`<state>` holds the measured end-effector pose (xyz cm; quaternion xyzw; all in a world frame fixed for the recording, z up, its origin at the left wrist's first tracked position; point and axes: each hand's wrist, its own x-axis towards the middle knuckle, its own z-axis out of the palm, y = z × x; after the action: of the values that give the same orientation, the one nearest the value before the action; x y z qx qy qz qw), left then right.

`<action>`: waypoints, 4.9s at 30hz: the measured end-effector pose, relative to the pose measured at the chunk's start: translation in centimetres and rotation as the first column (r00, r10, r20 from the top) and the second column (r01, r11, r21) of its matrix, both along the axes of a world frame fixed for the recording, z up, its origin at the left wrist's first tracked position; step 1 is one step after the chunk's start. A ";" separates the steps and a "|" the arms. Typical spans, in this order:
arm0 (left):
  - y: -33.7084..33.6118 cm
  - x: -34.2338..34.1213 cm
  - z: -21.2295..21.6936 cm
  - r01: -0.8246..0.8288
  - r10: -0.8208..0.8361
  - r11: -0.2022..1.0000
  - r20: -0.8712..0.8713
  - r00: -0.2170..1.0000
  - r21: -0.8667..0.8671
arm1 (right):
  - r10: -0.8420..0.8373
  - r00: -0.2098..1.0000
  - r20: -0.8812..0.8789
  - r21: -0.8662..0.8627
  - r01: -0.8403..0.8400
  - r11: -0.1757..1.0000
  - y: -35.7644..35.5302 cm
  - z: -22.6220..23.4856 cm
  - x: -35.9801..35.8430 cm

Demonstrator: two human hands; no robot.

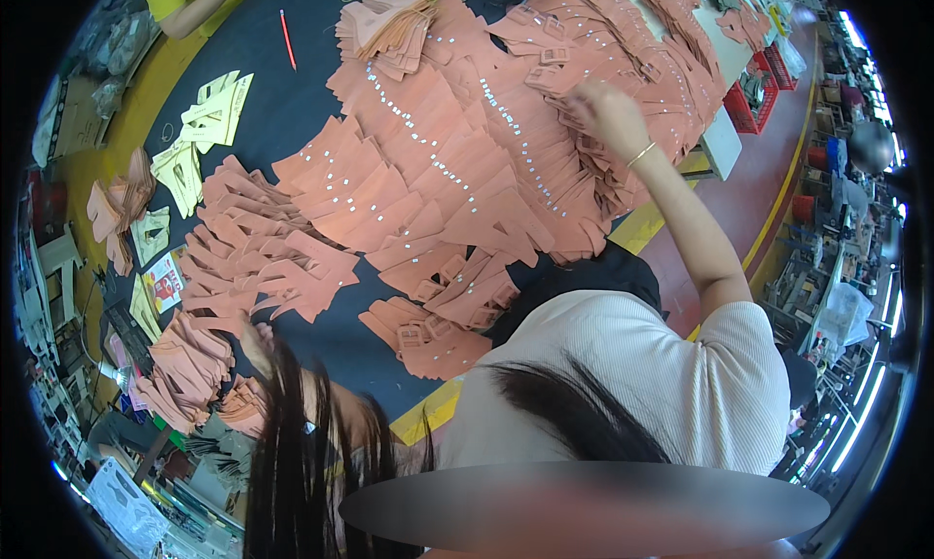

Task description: The person repeatedly picks up pink fabric pieces from a large pile on a table, briefly separates or aligns them, and places them back into the pile. The hands work continuously over the same area, handling the pieces one at a time or in small groups.

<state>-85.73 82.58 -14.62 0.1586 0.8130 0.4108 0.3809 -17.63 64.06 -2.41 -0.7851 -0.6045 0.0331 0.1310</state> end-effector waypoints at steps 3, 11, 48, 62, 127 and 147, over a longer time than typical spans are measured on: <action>-1.4 1.4 2.9 0.067 -0.075 0.996 -0.140 0.987 -0.060 | -0.124 0.989 0.081 -0.040 0.127 0.991 -0.3 0.3 5.5; -6.0 11.0 8.0 0.119 -0.068 0.973 -0.247 0.967 0.198 | 0.018 0.981 0.193 -0.110 0.003 0.994 0.9 -3.2 8.7; -29.3 29.8 6.9 -0.164 -0.054 0.962 0.744 0.666 0.217 | 0.665 0.734 0.138 -0.126 -0.653 0.747 -1.2 -7.1 -15.2; -27.2 30.6 6.9 0.026 -0.128 0.988 0.703 0.700 0.153 | 0.541 0.838 0.071 -0.145 -0.528 0.837 4.1 -7.2 -12.7; -23.3 33.4 9.1 -0.184 -0.684 0.624 0.645 0.341 0.759 | -0.556 -0.613 -0.560 -0.390 -0.398 0.831 -2.7 1.7 -21.4; -5.6 3.0 0.1 -0.608 -0.344 0.434 0.746 0.569 0.664 | -0.503 0.170 -0.847 -0.473 -0.672 0.570 -2.2 -1.0 -21.2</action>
<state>-82.71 76.98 -14.52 0.0508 0.2072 0.8266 0.5207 -38.78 61.90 -3.38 -0.4779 -0.3250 0.8093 0.1050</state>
